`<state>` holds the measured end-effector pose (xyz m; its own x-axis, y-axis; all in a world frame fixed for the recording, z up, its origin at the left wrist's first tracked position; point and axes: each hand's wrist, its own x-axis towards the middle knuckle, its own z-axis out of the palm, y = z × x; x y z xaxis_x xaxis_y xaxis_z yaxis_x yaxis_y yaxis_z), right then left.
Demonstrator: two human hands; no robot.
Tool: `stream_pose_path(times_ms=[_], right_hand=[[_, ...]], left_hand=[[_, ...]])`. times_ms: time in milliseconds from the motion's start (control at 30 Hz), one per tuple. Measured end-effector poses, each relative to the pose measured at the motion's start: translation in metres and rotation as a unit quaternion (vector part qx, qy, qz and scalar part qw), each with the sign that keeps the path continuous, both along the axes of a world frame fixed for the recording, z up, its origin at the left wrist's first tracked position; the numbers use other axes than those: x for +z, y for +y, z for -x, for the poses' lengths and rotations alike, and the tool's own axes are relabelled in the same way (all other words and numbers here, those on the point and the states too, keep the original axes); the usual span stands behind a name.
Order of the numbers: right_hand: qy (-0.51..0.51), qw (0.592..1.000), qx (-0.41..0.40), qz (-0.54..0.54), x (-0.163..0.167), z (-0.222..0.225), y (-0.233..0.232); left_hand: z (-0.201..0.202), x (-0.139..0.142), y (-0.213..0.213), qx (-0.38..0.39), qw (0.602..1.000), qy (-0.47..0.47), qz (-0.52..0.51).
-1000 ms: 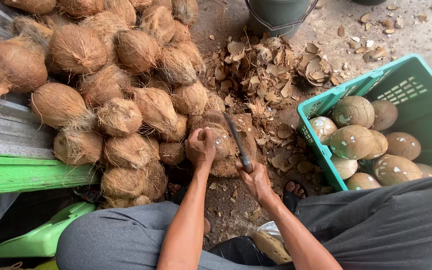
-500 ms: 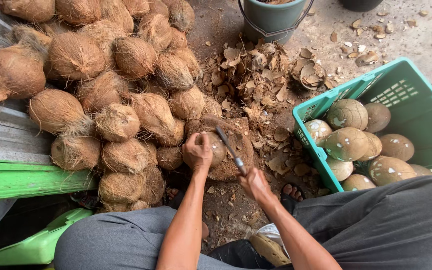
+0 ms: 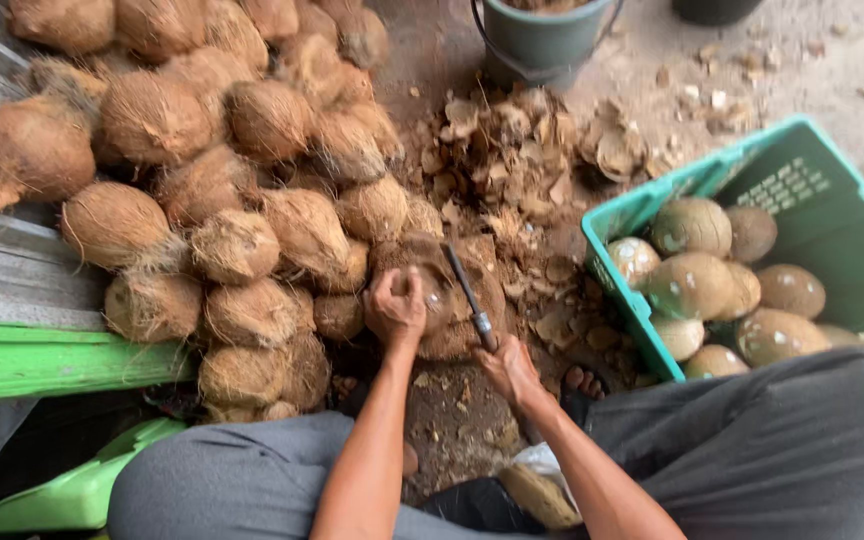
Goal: The person sits on the ground and uses a machete to chop the fibrous husk off coconuts one at a time, striking the husk against a wooden block. Dehusked coconuts are placed into a green plastic crate, while husk debris accumulates on the ground.
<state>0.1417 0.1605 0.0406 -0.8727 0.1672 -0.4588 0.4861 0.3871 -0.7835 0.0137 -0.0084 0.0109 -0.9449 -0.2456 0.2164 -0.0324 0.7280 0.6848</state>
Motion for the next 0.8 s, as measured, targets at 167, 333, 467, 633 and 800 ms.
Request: stream_pose_path(times_ms=[167, 333, 467, 633, 800], right_hand=[[-0.069, 0.996, 0.039, 0.039, -0.013, -0.011, 0.003], [-0.047, 0.995, -0.020, 0.091, 0.010, -0.006, 0.007], [0.047, 0.990, -0.049, 0.125, 0.037, -0.003, 0.013], [0.065, 0.991, -0.052, 0.105, 0.051, -0.004, 0.017], [-0.016, 0.988, -0.011, 0.152, 0.046, -0.008, 0.010]], left_hand=[[-0.005, 0.007, -0.016, 0.026, 0.975, -0.196, -0.103], [-0.007, 0.009, 0.003, 0.058, 0.993, -0.090, 0.058], [-0.013, 0.008, 0.009, 0.031, 0.971, -0.174, -0.163], [0.000, 0.017, -0.010, -0.004, 0.954, -0.143, -0.264], [0.007, 0.018, -0.001, 0.044, 0.962, -0.223, -0.152]])
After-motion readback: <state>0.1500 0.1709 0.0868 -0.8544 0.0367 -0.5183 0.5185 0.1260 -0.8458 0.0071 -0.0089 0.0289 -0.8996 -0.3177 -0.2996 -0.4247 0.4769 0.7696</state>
